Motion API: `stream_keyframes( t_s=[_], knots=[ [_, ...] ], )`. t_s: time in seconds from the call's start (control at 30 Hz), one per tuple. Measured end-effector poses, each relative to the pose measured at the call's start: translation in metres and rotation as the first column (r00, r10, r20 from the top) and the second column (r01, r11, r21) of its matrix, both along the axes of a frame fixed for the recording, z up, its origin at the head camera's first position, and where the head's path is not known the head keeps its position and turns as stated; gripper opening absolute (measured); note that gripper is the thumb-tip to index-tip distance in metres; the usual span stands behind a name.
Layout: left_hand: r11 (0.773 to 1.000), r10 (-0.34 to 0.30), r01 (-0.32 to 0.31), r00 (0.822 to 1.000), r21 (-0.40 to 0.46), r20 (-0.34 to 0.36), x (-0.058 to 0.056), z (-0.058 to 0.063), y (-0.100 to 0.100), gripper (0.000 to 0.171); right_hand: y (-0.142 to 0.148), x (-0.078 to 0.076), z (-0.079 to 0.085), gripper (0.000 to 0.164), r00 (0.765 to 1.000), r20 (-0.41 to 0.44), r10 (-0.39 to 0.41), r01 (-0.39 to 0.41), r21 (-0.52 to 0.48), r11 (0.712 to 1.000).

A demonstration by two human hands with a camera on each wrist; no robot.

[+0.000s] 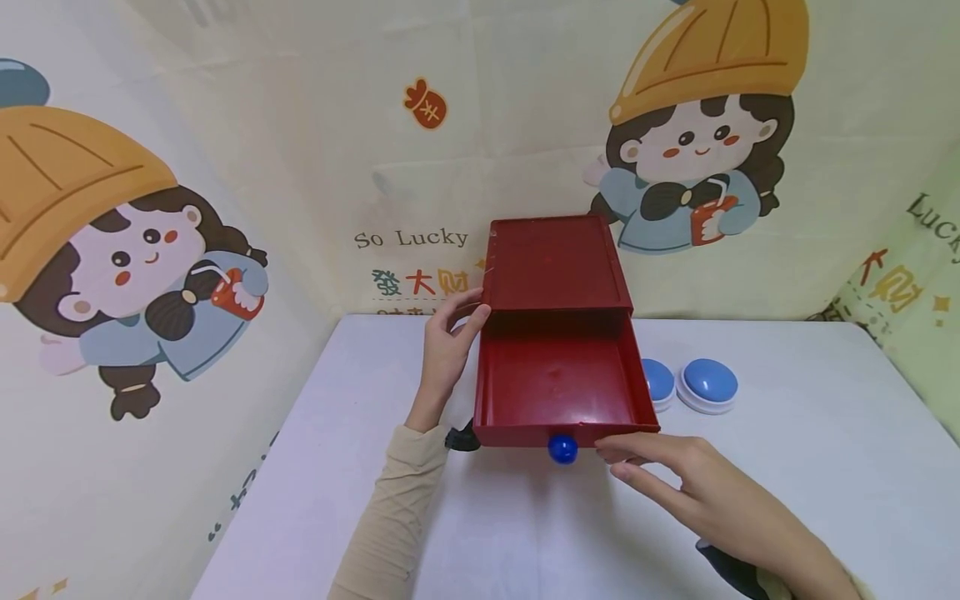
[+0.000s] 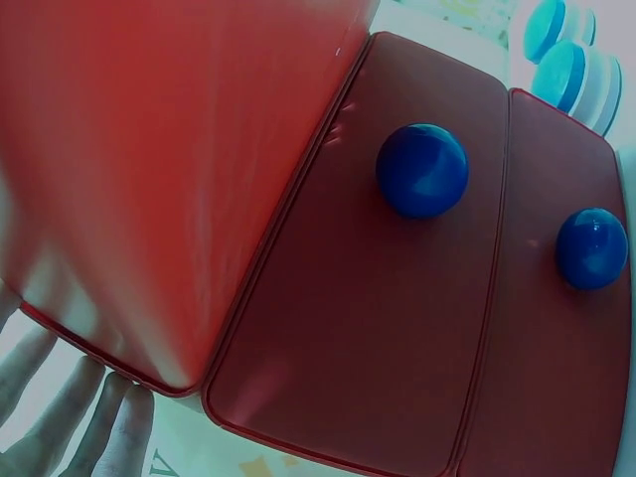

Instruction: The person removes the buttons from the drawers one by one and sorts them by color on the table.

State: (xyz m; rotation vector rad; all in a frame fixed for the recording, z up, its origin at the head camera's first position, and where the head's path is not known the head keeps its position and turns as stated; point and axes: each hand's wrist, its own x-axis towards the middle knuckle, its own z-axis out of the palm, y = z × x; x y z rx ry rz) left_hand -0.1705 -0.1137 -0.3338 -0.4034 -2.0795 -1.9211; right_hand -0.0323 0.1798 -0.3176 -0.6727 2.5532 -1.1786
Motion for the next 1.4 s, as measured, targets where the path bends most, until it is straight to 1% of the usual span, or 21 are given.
stream_keyframes(
  t_s=[0.13,0.27,0.33,0.43,0.53,0.63,0.77,0.9,0.97,1.1,1.17,1.33,1.4],
  knots=[
    [1.0,0.002,-0.002,1.0,0.007,0.0,0.0,0.001,0.001,0.037,-0.004,-0.002,-0.002,0.034,1.0,0.025,-0.018,0.017,0.017,1.0],
    [1.0,0.003,-0.003,1.0,0.004,0.001,0.001,0.001,0.0,0.038,-0.006,-0.001,-0.004,0.031,1.0,0.003,-0.026,0.026,0.001,1.0],
    [1.0,0.002,-0.002,1.0,0.0,0.001,0.001,0.001,0.0,0.038,-0.007,0.0,-0.006,0.028,0.999,-0.024,-0.023,0.023,-0.017,1.0],
    [1.0,0.002,-0.002,1.0,-0.004,0.001,0.001,0.001,0.0,0.038,-0.008,0.0,-0.009,0.025,0.998,-0.059,-0.007,0.004,-0.048,0.999],
    [1.0,0.004,-0.004,1.0,-0.003,0.0,0.001,0.001,0.0,0.038,-0.009,0.0,-0.014,0.026,0.998,-0.058,0.013,-0.017,-0.08,0.997],
    [1.0,0.003,-0.003,1.0,0.001,-0.001,0.001,0.001,0.0,0.037,-0.01,-0.002,-0.017,0.028,1.0,-0.009,0.027,-0.027,-0.115,0.993],
    [1.0,0.005,-0.005,1.0,-0.003,0.001,0.001,0.001,0.0,0.037,-0.013,-0.004,-0.02,0.027,0.998,0.056,0.029,-0.02,-0.148,0.989],
    [1.0,0.008,-0.008,1.0,-0.006,0.003,0.002,0.002,0.0,0.037,-0.017,-0.005,-0.023,0.025,0.999,0.043,0.032,-0.024,-0.177,0.984],
    [1.0,0.008,-0.008,1.0,-0.005,0.003,0.002,0.002,0.0,0.038,-0.02,-0.005,-0.025,0.026,0.998,0.059,0.035,-0.022,-0.212,0.977],
    [1.0,0.005,-0.005,1.0,-0.006,0.004,0.001,0.001,0.0,0.038,-0.027,-0.007,-0.029,0.031,0.984,0.175,0.043,0.013,-0.307,0.952],
    [1.0,0.004,-0.004,1.0,-0.007,0.004,0.001,0.001,0.0,0.038,-0.03,-0.007,-0.03,0.034,0.974,0.222,0.042,0.033,-0.322,0.946],
    [1.0,0.003,-0.003,1.0,-0.007,0.002,0.001,0.001,0.0,0.038,-0.035,-0.008,-0.03,0.036,0.974,0.218,0.055,0.015,-0.306,0.952],
    [1.0,0.003,-0.003,1.0,-0.007,0.0,0.001,0.001,0.0,0.038,-0.037,-0.009,-0.03,0.035,0.975,0.213,0.062,0.008,-0.312,0.95]
  ],
)
